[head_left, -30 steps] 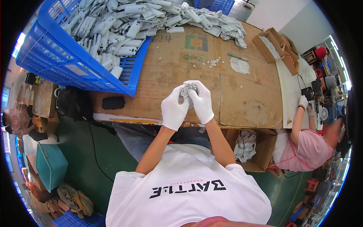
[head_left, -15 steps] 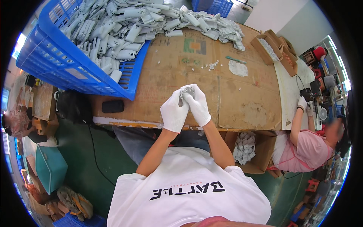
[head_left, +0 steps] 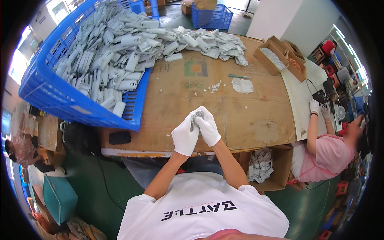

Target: The person picks up a plastic housing and small white components by hand, fits the components into the housing, and places the unit back on the table. They then reach into a blue crate to retrieve another housing and repeat the assembly process.

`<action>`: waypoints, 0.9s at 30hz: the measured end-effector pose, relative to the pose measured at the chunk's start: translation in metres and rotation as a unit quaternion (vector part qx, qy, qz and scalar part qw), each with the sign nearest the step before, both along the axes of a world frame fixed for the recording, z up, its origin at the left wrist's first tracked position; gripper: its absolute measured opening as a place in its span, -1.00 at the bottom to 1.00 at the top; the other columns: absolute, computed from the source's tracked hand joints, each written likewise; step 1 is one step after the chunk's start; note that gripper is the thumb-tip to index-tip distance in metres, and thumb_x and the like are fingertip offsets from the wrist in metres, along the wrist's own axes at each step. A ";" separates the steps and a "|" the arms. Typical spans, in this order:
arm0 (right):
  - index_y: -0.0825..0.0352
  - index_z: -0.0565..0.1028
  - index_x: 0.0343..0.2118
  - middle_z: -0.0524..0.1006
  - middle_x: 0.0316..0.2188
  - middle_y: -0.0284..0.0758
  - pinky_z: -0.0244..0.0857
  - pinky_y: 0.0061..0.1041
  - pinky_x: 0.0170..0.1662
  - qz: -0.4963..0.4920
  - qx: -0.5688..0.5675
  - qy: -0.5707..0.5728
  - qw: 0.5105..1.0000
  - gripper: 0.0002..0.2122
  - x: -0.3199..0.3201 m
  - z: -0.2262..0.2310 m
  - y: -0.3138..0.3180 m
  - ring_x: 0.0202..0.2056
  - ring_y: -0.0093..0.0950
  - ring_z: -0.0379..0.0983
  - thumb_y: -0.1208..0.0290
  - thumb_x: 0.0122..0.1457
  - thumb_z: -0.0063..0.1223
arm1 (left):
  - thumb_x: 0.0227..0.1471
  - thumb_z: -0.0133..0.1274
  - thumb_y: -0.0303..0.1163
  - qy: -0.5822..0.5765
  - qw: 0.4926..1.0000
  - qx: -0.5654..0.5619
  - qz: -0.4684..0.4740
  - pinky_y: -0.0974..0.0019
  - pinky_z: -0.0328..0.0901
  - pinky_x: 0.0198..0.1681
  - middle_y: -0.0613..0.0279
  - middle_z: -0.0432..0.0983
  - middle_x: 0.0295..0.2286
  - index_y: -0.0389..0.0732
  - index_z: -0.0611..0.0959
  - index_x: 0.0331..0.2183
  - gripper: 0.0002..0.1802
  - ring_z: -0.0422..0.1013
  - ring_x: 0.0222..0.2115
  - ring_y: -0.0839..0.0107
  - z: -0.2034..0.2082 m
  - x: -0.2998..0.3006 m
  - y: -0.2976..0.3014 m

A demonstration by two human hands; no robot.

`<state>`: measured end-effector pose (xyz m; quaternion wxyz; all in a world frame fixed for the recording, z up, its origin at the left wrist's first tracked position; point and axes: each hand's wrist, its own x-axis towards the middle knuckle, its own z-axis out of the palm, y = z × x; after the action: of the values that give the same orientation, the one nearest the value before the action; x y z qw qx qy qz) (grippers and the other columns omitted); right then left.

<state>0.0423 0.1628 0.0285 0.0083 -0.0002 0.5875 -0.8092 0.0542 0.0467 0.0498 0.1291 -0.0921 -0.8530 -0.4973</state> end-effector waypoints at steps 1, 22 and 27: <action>0.39 0.44 -0.23 0.48 -0.37 -0.39 0.30 -0.65 -0.23 -0.009 0.000 0.004 1.000 -0.85 -0.001 0.002 0.007 -0.33 -0.69 0.39 0.59 0.15 -0.13 | -0.02 0.13 -0.47 -0.001 1.000 -0.008 -0.021 0.20 0.42 -0.37 0.00 0.62 -0.40 -0.10 0.65 -0.10 -0.64 0.58 -0.41 0.11 0.000 -0.004 0.004; 0.37 0.52 -0.10 0.54 -0.09 0.07 0.39 -0.05 -0.12 -0.499 0.550 -0.261 0.617 -0.54 0.000 -0.046 0.537 -0.04 0.01 0.50 0.03 0.28 -0.20 | 0.05 0.05 -0.35 0.286 0.811 -0.502 -0.093 0.11 0.23 0.13 0.17 0.34 0.10 0.17 0.54 0.04 -0.53 0.23 0.15 0.13 -0.006 -0.406 0.106; 0.34 0.38 0.02 0.51 -0.14 -0.12 0.36 -0.26 -0.01 -0.477 0.744 -0.147 0.444 -0.62 -0.028 0.019 0.367 -0.10 -0.12 0.49 0.32 0.16 0.07 | 0.04 0.05 -0.37 0.310 0.781 -0.528 -0.125 0.17 0.39 -0.22 0.25 0.51 -0.31 0.05 0.62 -0.25 -0.82 0.48 -0.21 0.26 0.003 -0.417 0.073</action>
<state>0.0139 0.5300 0.0474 -0.2959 0.4054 0.8618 0.0738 -0.3627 0.1194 0.0529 0.2542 -0.4003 -0.8772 0.0748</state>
